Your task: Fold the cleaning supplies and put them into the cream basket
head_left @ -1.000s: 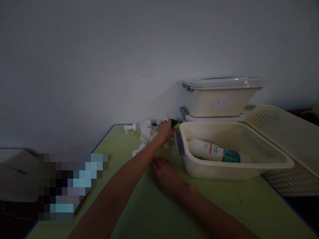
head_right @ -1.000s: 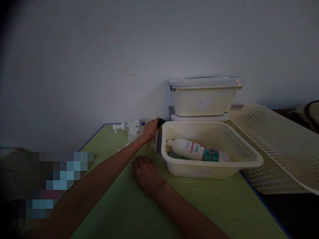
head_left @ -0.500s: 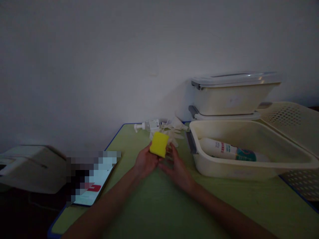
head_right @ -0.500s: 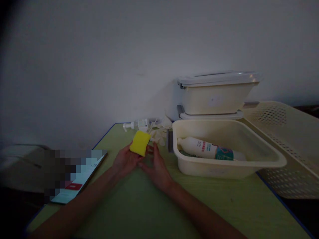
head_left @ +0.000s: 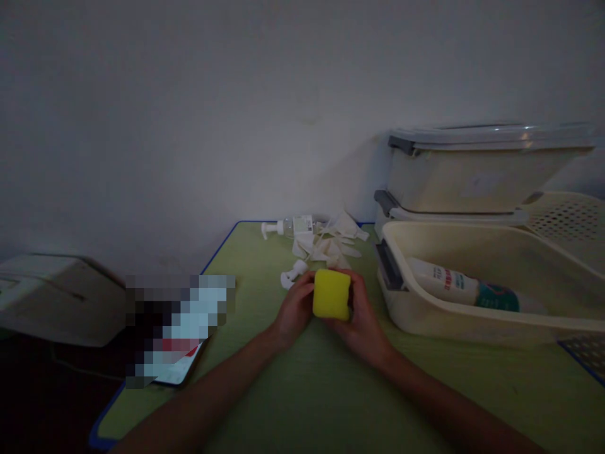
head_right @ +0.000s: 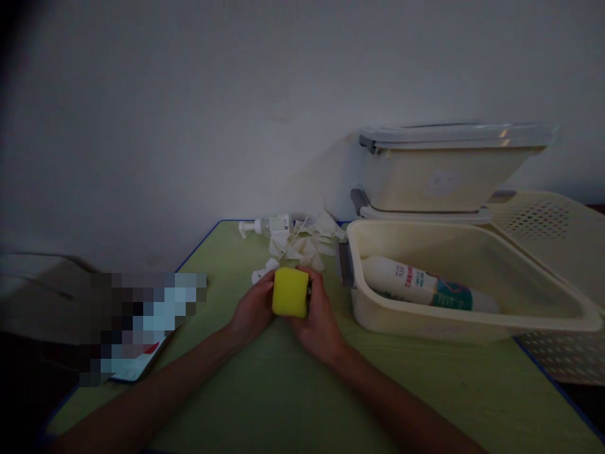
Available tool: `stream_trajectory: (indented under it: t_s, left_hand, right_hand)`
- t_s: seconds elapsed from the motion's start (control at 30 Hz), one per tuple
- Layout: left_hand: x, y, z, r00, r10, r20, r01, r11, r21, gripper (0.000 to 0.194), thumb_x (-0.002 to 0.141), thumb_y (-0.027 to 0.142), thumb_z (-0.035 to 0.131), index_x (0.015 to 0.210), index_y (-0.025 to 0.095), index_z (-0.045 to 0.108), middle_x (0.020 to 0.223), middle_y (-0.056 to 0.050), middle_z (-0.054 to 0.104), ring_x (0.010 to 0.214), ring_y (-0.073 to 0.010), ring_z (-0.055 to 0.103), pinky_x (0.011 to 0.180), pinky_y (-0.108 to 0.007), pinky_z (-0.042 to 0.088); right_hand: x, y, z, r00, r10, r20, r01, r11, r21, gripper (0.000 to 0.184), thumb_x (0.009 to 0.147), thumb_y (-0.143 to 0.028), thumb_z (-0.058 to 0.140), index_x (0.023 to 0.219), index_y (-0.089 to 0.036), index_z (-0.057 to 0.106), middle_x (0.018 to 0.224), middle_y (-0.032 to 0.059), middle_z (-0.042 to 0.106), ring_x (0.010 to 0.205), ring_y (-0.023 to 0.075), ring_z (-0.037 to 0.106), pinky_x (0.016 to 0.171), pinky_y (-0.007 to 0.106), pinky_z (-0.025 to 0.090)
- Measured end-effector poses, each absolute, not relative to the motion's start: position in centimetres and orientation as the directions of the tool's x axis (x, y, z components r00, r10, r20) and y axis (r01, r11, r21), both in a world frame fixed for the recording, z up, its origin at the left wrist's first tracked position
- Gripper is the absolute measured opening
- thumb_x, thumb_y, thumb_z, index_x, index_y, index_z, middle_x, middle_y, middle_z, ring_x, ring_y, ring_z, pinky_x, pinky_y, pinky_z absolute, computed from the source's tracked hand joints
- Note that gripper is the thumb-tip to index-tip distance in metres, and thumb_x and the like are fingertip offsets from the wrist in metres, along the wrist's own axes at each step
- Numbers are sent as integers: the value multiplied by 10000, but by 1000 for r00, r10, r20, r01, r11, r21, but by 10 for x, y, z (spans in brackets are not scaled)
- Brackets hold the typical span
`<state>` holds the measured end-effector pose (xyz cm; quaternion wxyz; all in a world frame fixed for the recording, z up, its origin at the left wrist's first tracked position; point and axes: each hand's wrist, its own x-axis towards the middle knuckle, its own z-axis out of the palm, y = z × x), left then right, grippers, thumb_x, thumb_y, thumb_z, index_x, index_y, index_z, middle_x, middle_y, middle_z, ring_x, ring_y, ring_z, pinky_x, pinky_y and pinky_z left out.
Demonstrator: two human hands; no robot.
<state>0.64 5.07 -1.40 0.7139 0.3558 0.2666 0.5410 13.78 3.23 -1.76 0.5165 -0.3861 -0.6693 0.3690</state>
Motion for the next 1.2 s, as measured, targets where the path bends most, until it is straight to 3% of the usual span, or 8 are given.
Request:
stream_trajectory:
  t_s: [0.07,0.17,0.23,0.4,0.6,0.8,0.93,1.2]
  left_hand:
    - [7,50,-14,269,963,29,-522,121,844,450,568,331,735,935,170,529,931,-66,625,951,-257,583,761,-341,471]
    - [8,46,-12,298,954,16,-406,111,907,670,456,204,811,1024,195,455,906,-47,621,846,-223,611,704,-311,477]
    - [9,42,-10,276,961,0,-383,111,917,707,437,157,808,1032,203,429,881,-34,626,796,-194,616,692,-293,476]
    - [7,43,-10,80,996,29,-350,1,937,577,416,142,792,914,178,502,816,-11,620,744,-165,595,658,-258,463]
    - [2,55,-15,10,999,46,-447,-37,894,351,484,135,702,815,150,588,753,-1,617,689,-124,548,670,-238,438]
    - [5,50,-10,145,986,80,-349,-25,937,257,504,93,592,749,162,565,659,26,552,617,-114,487,576,-211,376]
    - [6,46,-8,159,983,92,-309,-39,950,235,514,104,590,734,169,537,662,22,525,623,-122,472,570,-217,363]
    - [7,45,-14,153,982,108,-259,-66,964,422,583,141,617,983,186,489,877,-17,538,727,-153,510,598,-228,401]
  right_hand:
    - [138,32,-17,-171,899,403,136,427,-894,579,634,-120,586,1141,-244,334,1168,90,468,1025,210,524,826,377,474]
    - [136,32,-17,-133,911,391,154,409,-899,557,656,-163,612,1112,-241,301,1111,97,485,928,199,565,753,366,509]
    - [135,32,-17,-100,916,388,175,401,-899,571,657,-188,638,1101,-240,282,1077,97,495,884,194,582,728,363,519]
    - [136,33,-20,-96,887,451,210,461,-862,564,660,-250,671,1099,-243,317,1064,80,484,916,197,570,755,373,511]
    - [140,33,-20,-107,871,480,156,491,-857,200,828,-281,502,1004,-262,406,1047,54,518,978,173,538,709,303,490]
    - [141,35,-18,-87,892,443,204,452,-869,381,785,-294,540,1109,-254,343,1004,47,521,871,173,552,704,313,469]
    - [142,35,-14,-113,904,413,266,428,-864,353,765,-285,524,1077,-242,366,984,43,516,878,184,548,754,334,464]
    - [145,36,-13,-99,908,407,299,417,-858,365,798,-265,484,1119,-227,316,993,62,508,909,197,541,783,361,462]
